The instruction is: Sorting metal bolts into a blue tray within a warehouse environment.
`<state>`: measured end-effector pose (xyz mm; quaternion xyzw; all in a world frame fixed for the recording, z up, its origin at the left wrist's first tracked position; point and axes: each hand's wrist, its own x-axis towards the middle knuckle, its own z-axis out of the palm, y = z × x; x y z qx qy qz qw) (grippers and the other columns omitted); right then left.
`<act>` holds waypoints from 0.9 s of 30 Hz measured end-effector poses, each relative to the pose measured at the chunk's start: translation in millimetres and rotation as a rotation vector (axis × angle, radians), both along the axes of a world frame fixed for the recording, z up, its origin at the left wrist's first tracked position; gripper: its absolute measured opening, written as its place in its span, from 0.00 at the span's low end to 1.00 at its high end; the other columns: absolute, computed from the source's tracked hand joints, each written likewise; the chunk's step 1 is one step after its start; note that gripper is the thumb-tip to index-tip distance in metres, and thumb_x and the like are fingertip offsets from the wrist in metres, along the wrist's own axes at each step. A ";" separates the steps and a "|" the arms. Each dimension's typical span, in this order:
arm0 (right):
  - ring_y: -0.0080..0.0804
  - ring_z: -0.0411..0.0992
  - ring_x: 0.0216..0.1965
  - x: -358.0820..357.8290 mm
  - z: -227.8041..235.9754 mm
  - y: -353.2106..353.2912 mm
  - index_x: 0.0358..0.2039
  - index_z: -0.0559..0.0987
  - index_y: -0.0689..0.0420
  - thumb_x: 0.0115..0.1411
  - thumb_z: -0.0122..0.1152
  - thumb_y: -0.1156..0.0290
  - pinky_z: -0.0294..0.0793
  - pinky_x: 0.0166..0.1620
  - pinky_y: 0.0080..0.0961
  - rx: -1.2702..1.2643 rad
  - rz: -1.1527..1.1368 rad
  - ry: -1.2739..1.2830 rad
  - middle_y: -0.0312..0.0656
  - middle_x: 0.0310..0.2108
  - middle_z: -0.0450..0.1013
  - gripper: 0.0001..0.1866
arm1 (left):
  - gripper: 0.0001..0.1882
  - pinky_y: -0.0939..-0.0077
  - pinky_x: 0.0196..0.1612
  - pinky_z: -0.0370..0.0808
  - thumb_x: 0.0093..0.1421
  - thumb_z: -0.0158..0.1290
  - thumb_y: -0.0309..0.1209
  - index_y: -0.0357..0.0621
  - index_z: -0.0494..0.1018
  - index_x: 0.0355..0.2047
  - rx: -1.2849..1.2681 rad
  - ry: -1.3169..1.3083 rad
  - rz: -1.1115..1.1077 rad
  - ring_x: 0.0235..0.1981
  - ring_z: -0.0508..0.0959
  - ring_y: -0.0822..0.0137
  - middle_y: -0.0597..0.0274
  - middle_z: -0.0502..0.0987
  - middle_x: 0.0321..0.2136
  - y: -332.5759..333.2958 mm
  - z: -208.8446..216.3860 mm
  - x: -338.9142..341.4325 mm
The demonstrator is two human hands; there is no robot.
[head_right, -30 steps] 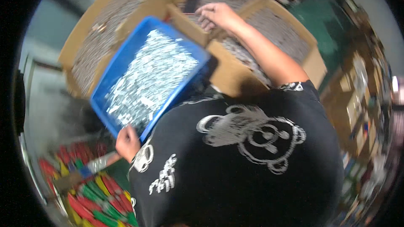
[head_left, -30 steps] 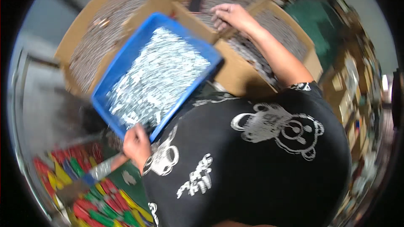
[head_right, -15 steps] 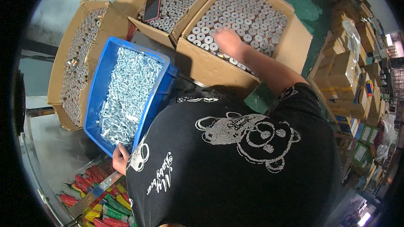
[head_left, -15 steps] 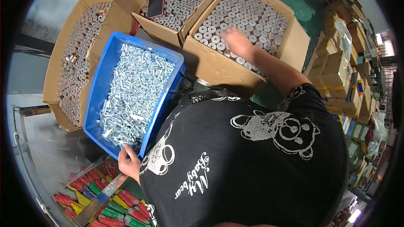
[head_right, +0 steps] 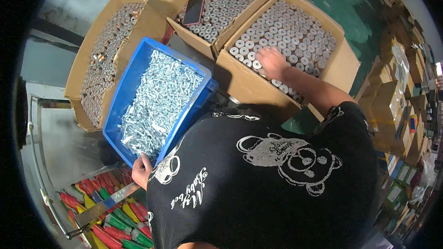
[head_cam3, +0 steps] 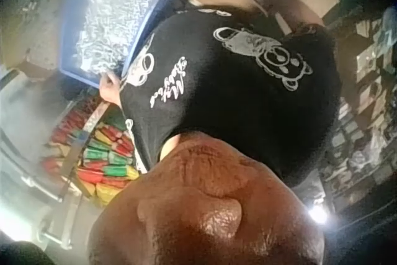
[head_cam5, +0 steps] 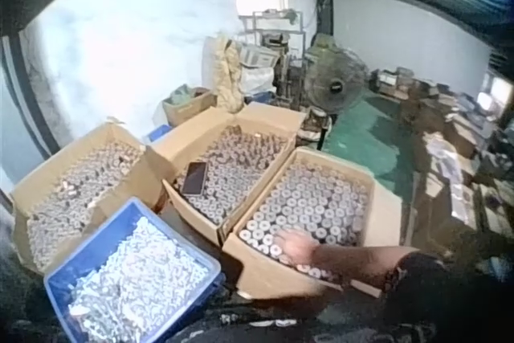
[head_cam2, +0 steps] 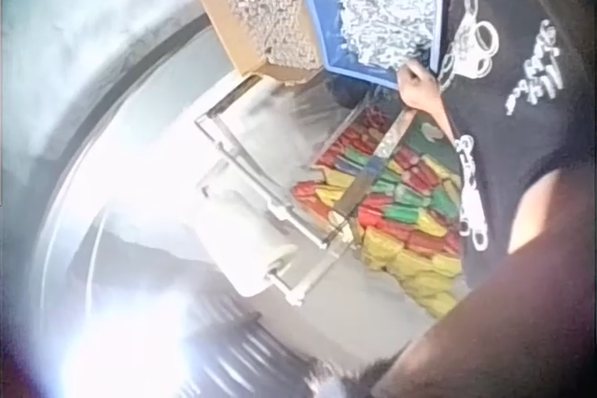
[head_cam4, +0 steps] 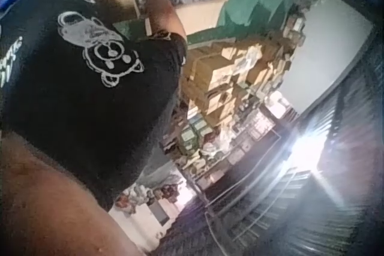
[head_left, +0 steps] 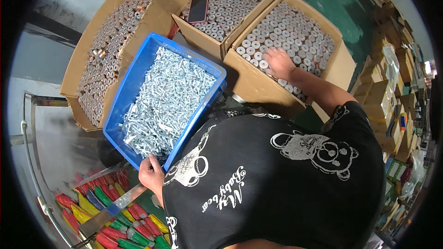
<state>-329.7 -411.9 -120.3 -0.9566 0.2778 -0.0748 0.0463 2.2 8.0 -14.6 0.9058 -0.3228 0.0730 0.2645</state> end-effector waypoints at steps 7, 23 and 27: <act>0.28 0.72 0.44 -30.2 14.8 -45.9 0.47 0.73 0.60 0.56 0.61 0.69 0.73 0.46 0.26 1.058 -0.266 -0.661 0.40 0.46 0.72 0.18 | 0.15 0.63 0.21 0.62 0.61 0.56 0.31 0.35 0.72 0.19 0.055 0.031 0.004 0.15 0.63 0.55 0.51 0.67 0.15 -3.6 1.2 0.1; 0.51 0.77 0.40 227.0 47.3 -134.6 0.35 0.81 0.62 0.54 0.54 0.73 0.78 0.40 0.43 0.027 0.157 0.426 0.54 0.37 0.78 0.11 | 0.16 0.64 0.22 0.63 0.61 0.55 0.28 0.34 0.69 0.18 0.017 0.035 -0.017 0.16 0.66 0.56 0.50 0.67 0.15 -10.8 13.6 -6.1; 0.51 0.76 0.43 232.5 36.8 -143.5 0.40 0.79 0.60 0.56 0.52 0.73 0.77 0.43 0.44 -0.035 0.226 0.570 0.53 0.41 0.77 0.13 | 0.14 0.64 0.24 0.65 0.59 0.56 0.28 0.34 0.70 0.18 -0.002 0.047 0.052 0.17 0.69 0.53 0.51 0.68 0.16 -5.0 16.7 -12.6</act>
